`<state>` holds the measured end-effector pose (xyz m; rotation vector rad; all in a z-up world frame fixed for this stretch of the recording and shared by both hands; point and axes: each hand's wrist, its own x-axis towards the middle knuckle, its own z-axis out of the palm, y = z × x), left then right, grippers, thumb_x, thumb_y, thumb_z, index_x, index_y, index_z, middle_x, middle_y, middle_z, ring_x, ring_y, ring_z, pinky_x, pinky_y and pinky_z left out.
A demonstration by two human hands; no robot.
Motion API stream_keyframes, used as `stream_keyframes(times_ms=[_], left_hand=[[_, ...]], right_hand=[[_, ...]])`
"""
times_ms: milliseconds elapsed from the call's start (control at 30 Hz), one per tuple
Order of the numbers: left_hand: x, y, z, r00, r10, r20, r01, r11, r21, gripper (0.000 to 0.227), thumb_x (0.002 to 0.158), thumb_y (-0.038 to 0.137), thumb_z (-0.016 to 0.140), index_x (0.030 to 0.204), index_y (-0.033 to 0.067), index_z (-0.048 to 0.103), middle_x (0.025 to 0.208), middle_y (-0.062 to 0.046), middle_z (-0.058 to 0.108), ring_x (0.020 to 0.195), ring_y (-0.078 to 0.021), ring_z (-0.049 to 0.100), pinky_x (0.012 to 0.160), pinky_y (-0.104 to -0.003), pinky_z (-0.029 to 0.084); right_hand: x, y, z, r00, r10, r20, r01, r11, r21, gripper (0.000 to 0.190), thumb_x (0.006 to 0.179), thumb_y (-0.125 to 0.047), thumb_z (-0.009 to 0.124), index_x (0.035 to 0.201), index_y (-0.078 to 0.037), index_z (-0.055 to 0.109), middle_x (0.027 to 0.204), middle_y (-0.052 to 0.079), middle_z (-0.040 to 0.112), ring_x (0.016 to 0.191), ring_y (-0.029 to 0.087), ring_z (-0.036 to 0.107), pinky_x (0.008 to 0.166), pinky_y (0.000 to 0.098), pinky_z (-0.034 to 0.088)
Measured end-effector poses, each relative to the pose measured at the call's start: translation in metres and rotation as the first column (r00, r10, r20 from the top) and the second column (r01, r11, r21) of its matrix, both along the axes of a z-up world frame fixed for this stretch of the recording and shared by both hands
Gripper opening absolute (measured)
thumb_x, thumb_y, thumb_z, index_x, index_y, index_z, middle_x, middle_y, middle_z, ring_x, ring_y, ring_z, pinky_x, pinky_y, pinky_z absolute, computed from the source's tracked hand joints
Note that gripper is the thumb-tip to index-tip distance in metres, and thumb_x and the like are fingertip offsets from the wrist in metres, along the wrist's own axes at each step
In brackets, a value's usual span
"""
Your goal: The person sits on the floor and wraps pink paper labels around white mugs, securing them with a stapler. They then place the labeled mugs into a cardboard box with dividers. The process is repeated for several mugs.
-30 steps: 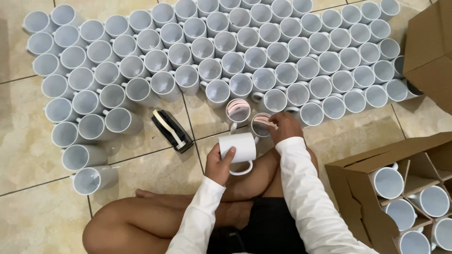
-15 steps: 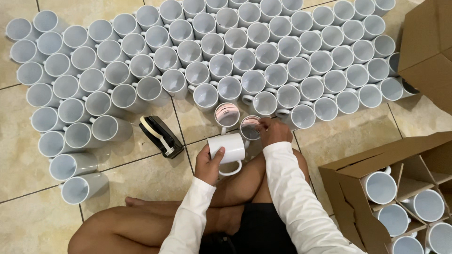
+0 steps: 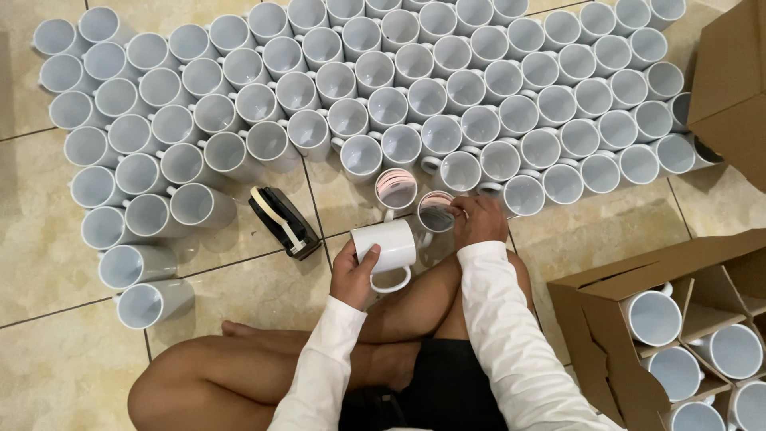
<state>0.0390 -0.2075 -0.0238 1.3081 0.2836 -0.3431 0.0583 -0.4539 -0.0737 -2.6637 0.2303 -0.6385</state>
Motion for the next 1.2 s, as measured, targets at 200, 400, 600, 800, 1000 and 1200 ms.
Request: stream_keyframes(times_ms=[200, 400, 600, 800, 1000, 1200], left_hand=[[-0.005, 0.018, -0.001, 0.998, 0.052, 0.033, -0.051, 0.998, -0.043, 0.021, 0.089, 0.005, 0.063, 0.108, -0.0038, 0.063, 0.091, -0.012, 0.069, 0.088, -0.0174, 0.062, 0.083, -0.035, 0.053], [-0.024, 0.077, -0.117, 0.989, 0.146, 0.037, -0.141, 0.984, -0.105, 0.026, 0.096, 0.018, 0.058, 0.113, -0.0013, 0.062, 0.098, -0.009, 0.067, 0.091, -0.0142, 0.059, 0.086, -0.033, 0.052], [-0.034, 0.093, 0.072, 0.976, 0.189, 0.109, -0.171, 0.974, -0.15, 0.023, 0.092, 0.009, 0.06, 0.112, -0.0027, 0.06, 0.097, -0.012, 0.068, 0.092, -0.0167, 0.063, 0.083, -0.034, 0.055], [-0.041, 0.141, 0.045, 0.965, 0.131, 0.228, -0.101, 0.985, -0.14, 0.025, 0.09, 0.005, 0.058, 0.113, -0.0039, 0.059, 0.1, -0.01, 0.064, 0.094, -0.0151, 0.056, 0.086, -0.034, 0.049], [-0.038, 0.147, 0.073, 0.959, 0.118, 0.257, -0.044, 0.96, -0.277, 0.028, 0.089, 0.003, 0.055, 0.116, -0.0029, 0.058, 0.101, -0.009, 0.062, 0.096, -0.0136, 0.054, 0.086, -0.032, 0.048], [-0.038, 0.152, 0.079, 0.949, 0.072, 0.307, 0.028, 0.95, -0.31, 0.027, 0.087, 0.002, 0.059, 0.114, -0.0023, 0.058, 0.097, -0.007, 0.062, 0.095, -0.0122, 0.056, 0.085, -0.029, 0.049]], right_hand=[[-0.004, 0.035, 0.082, 0.9, 0.108, 0.422, -0.188, 0.97, 0.153, 0.014, 0.078, 0.003, 0.077, 0.087, -0.007, 0.074, 0.079, 0.007, 0.07, 0.078, 0.027, 0.069, 0.075, 0.0351, 0.055], [-0.036, 0.151, 0.124, 0.822, 0.255, 0.508, -0.443, 0.848, 0.292, 0.01, 0.073, -0.002, 0.076, 0.078, -0.005, 0.068, 0.077, 0.009, 0.072, 0.084, 0.032, 0.072, 0.085, 0.0403, 0.054], [-0.06, 0.223, 0.129, 0.748, 0.536, 0.391, -0.657, 0.678, 0.33, 0.024, 0.08, -0.012, 0.074, 0.1, -0.002, 0.065, 0.1, 0.011, 0.072, 0.103, 0.034, 0.066, 0.093, 0.0444, 0.049], [-0.04, 0.216, 0.16, 0.744, 0.567, 0.353, -0.666, 0.673, 0.322, 0.024, 0.08, -0.009, 0.074, 0.102, -0.003, 0.068, 0.103, 0.013, 0.069, 0.103, 0.037, 0.065, 0.096, 0.0484, 0.047], [-0.028, 0.21, 0.154, 0.672, 0.721, 0.171, -0.607, 0.403, 0.685, 0.033, 0.08, -0.008, 0.072, 0.112, -0.004, 0.066, 0.147, 0.026, 0.032, 0.126, 0.053, 0.04, 0.096, 0.0586, 0.043], [-0.029, 0.214, 0.138, 0.681, 0.719, 0.139, -0.466, 0.279, 0.84, 0.041, 0.077, -0.007, 0.074, 0.114, 0.0, 0.059, 0.146, 0.021, 0.033, 0.122, 0.04, 0.051, 0.089, 0.0486, 0.053]])
